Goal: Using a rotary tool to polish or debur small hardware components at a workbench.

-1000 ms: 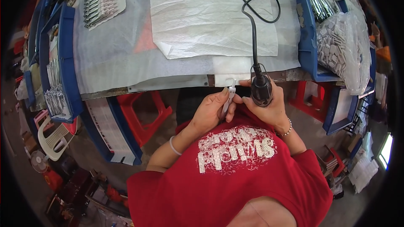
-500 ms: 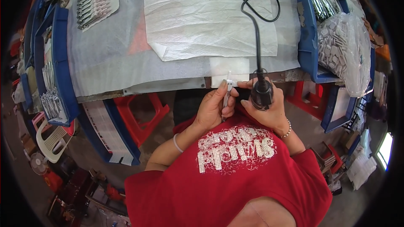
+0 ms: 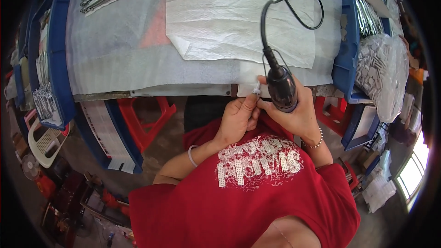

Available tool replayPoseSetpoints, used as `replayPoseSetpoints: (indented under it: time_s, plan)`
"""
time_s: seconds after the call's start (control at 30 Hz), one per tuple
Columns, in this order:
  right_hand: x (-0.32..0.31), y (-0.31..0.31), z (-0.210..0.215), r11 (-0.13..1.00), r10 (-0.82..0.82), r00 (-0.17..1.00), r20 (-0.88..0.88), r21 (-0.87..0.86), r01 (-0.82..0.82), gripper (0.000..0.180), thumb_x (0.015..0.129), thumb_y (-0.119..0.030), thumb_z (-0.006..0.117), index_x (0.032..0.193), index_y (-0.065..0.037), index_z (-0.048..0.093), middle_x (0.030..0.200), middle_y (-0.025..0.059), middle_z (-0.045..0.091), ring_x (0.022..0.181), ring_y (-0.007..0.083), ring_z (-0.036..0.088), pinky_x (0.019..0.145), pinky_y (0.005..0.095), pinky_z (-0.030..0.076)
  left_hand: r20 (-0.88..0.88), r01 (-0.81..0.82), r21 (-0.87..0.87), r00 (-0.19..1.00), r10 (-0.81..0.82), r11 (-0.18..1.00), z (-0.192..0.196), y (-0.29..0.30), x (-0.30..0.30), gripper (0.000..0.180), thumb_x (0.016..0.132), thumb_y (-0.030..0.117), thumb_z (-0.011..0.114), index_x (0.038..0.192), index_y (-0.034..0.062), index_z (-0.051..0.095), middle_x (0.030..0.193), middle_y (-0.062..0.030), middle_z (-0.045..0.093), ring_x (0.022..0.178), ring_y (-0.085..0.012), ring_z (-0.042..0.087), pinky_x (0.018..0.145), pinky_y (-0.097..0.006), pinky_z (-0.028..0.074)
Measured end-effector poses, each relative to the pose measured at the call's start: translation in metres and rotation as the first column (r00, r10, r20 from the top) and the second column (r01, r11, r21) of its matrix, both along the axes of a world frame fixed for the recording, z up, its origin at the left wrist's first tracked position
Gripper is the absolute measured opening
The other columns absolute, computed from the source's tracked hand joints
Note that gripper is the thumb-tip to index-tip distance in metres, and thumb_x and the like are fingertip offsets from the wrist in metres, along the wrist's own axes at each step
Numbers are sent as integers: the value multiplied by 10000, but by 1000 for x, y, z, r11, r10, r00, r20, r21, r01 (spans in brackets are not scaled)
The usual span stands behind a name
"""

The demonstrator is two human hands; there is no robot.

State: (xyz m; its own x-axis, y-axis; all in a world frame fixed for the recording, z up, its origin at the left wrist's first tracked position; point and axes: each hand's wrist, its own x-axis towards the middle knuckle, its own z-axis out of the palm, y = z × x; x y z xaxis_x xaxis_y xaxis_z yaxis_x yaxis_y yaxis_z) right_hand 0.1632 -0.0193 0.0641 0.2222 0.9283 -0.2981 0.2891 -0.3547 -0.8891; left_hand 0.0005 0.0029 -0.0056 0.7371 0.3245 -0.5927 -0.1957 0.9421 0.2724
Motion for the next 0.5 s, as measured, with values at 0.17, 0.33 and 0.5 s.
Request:
replayPoseSetpoints:
  time_s: [0.17,0.33,0.5]
  plan:
    - [1,-19,6,978,-45,973,-227,191,89,490,732,-12,692,1145,-26,430,981,136,649,683,107,594,608,236,480,-29,-1,35,1000,2,999,5,1,-4,256,973,238,495,971,15,620,626,30,465,467,-39,361,420,-188,274]
    - [10,-2,38,685,241,942,-234,728,6,562,776,-233,755,1161,-49,389,781,116,620,651,228,632,559,328,525,-62,60,61,996,-56,996,8,5,1,215,962,187,512,973,5,625,628,38,453,475,-30,351,425,-188,273]
    - [-5,13,32,540,364,913,-187,840,-43,504,760,-201,769,1087,-68,410,778,133,638,598,241,645,517,326,534,-74,58,42,996,-55,997,10,6,-2,212,959,185,517,968,2,624,621,45,448,485,-22,350,430,-183,269]
